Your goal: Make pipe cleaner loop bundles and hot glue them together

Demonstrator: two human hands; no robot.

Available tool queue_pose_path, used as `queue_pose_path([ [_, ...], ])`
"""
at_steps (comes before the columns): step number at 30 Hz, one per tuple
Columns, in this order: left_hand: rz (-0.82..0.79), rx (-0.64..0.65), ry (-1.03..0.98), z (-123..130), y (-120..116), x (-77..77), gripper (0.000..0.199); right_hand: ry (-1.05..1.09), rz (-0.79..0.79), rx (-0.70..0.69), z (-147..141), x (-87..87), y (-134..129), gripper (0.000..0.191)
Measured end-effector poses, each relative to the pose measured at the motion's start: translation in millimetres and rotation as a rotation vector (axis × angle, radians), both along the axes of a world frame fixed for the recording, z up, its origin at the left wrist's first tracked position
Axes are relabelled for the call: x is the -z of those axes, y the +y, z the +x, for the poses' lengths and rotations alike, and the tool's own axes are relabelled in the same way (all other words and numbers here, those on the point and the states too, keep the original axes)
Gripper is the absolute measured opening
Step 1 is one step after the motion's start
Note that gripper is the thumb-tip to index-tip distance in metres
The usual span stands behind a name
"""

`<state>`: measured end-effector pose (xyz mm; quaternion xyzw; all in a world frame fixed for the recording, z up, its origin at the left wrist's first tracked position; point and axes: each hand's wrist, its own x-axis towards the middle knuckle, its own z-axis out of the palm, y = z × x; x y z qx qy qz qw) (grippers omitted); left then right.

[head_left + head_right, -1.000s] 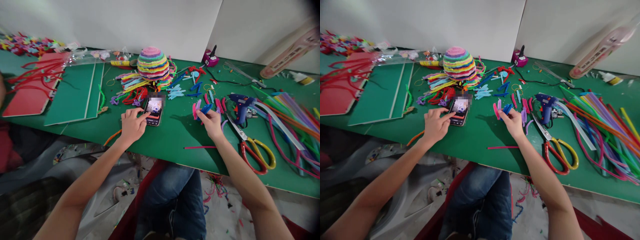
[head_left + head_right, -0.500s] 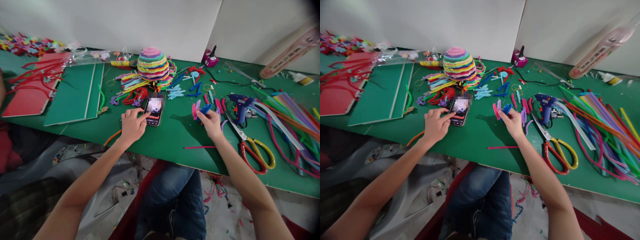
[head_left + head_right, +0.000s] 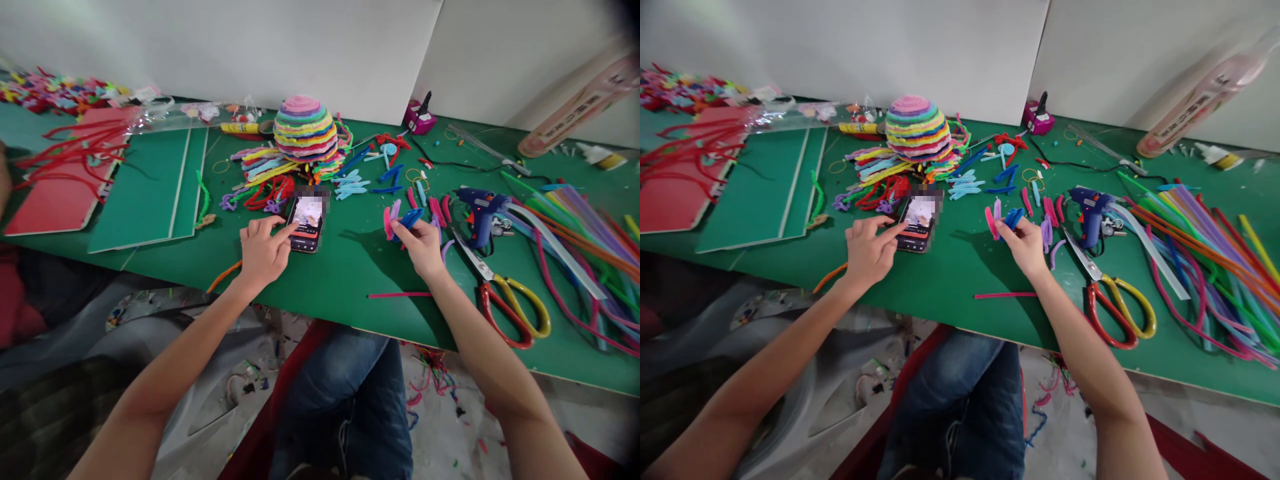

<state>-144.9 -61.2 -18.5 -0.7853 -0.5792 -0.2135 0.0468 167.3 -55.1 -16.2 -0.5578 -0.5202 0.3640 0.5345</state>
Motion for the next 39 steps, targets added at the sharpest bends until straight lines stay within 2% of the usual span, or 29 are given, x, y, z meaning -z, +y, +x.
queue_pose_path([
  [28,-0.062,0.006,0.016,1.2,0.7,0.0,0.041,-0.028,-0.034,0.013,-1.6,-3.9,-1.7,0.033],
  [39,-0.038,-0.013,-0.018,1.6,-0.1,-2.4,0.043,-0.014,-0.020,0.000,-1.0,-1.5,-0.5,0.033],
])
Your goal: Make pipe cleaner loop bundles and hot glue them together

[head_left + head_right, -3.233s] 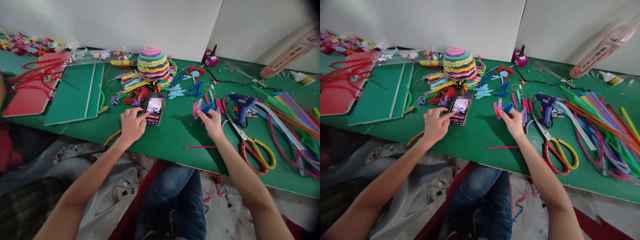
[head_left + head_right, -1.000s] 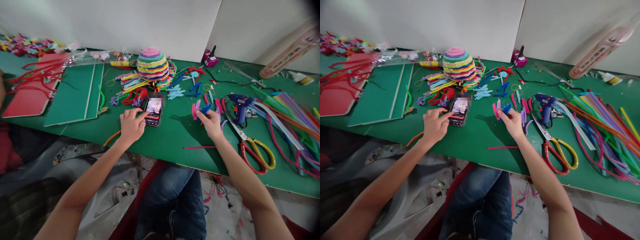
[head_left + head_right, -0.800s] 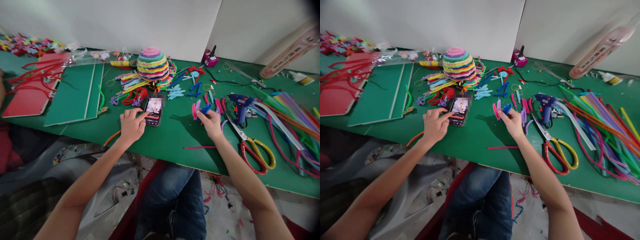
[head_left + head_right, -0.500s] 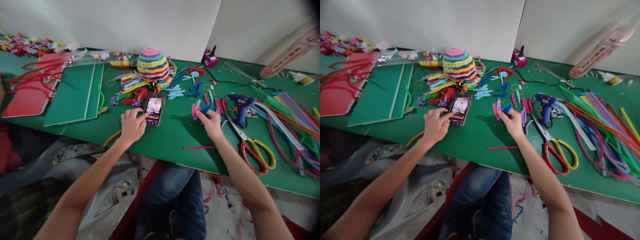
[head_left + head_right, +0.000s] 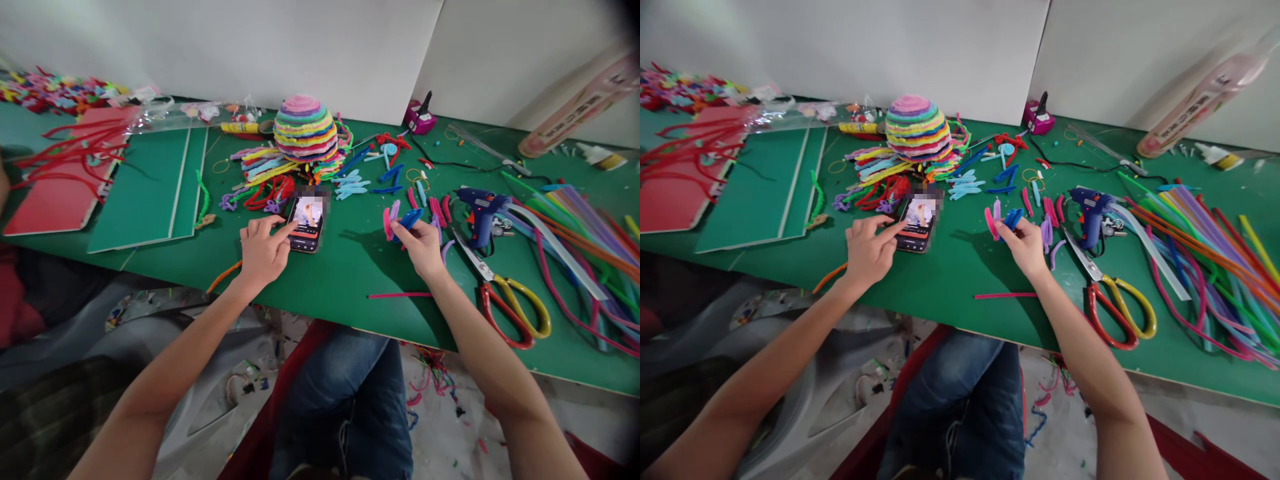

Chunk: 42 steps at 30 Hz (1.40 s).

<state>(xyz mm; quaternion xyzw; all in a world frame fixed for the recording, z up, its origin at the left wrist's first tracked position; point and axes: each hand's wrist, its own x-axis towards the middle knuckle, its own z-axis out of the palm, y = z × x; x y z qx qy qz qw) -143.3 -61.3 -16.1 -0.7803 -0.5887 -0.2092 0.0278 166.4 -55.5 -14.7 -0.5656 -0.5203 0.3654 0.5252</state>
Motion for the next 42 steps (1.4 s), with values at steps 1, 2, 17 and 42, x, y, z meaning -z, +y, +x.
queue_pose_path([
  [1,0.000,0.001,0.001,-0.1,-0.2,-0.2,0.043,0.001,-0.001,-0.002,-0.1,-0.2,-0.1,0.033],
  [2,0.001,0.004,0.006,-0.1,-0.3,-0.2,0.043,0.003,-0.004,-0.005,-0.2,-0.5,-0.2,0.033],
  [17,-0.015,0.014,0.019,-0.6,0.7,2.7,0.041,-0.006,0.005,-0.012,-0.2,-1.4,-0.6,0.032],
  [42,-0.007,0.053,0.025,-1.2,1.2,3.0,0.039,-0.008,0.007,-0.025,0.6,1.0,-0.3,0.029],
])
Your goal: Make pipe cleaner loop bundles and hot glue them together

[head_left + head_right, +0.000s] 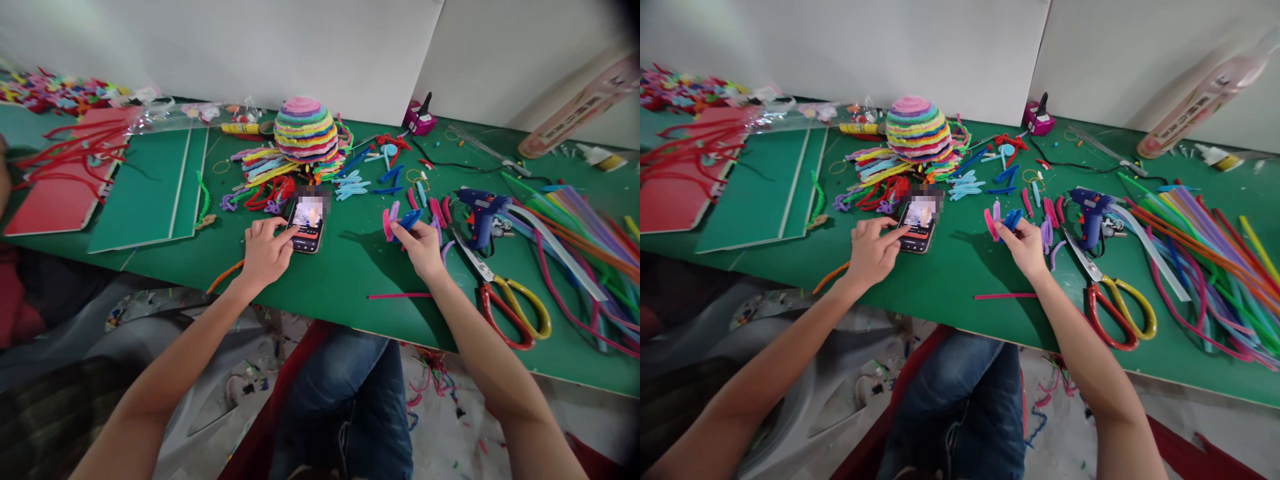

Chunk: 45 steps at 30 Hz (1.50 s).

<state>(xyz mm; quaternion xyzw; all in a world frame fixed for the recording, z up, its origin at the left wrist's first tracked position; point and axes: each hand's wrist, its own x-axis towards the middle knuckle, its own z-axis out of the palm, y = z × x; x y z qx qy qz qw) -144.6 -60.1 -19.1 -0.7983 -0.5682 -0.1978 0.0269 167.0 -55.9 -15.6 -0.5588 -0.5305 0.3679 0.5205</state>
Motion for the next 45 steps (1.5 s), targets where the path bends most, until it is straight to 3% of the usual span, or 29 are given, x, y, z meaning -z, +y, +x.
queue_pose_path([
  [11,-0.008,-0.187,-0.039,-0.8,-2.4,-0.2,0.041,0.007,0.009,-0.001,1.6,3.2,0.5,0.030],
  [16,0.012,-0.159,-0.028,-1.7,-1.5,2.8,0.041,0.019,0.012,-0.005,1.3,2.6,0.6,0.029],
  [23,0.059,0.017,-0.018,-1.8,-0.4,3.7,0.037,0.004,0.002,-0.010,-1.0,-0.6,0.4,0.030],
  [31,0.059,-0.158,-0.048,-0.9,-3.2,1.4,0.040,-0.013,0.014,-0.012,-0.1,1.6,1.1,0.029],
  [45,0.006,-0.173,0.005,0.4,-4.1,-0.4,0.039,0.005,0.015,-0.021,-0.5,1.3,0.7,0.030],
])
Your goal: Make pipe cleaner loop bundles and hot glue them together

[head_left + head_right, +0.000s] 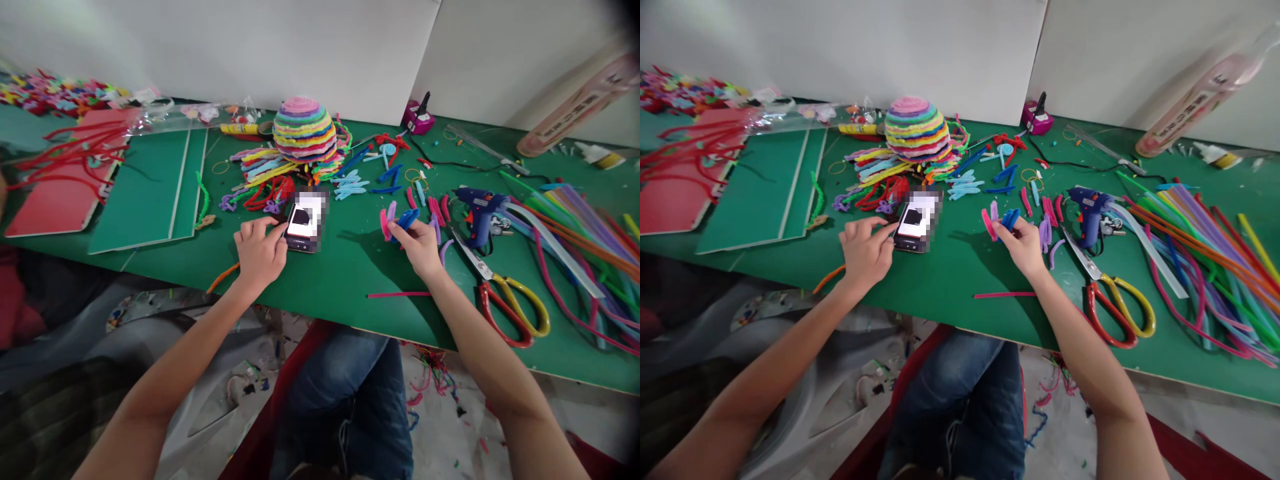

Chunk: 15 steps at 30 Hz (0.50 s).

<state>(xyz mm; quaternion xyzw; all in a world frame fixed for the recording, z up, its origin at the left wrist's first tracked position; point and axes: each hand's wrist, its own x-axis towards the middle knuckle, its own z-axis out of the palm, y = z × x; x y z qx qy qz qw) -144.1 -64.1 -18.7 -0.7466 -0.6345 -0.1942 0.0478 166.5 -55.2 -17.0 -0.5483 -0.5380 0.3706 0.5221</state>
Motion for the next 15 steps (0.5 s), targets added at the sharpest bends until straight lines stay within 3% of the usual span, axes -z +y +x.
queue_pose_path([
  [15,-0.007,0.025,-0.048,-0.1,-0.4,0.1,0.040,-0.013,-0.010,0.002,-0.3,-1.4,-0.7,0.033],
])
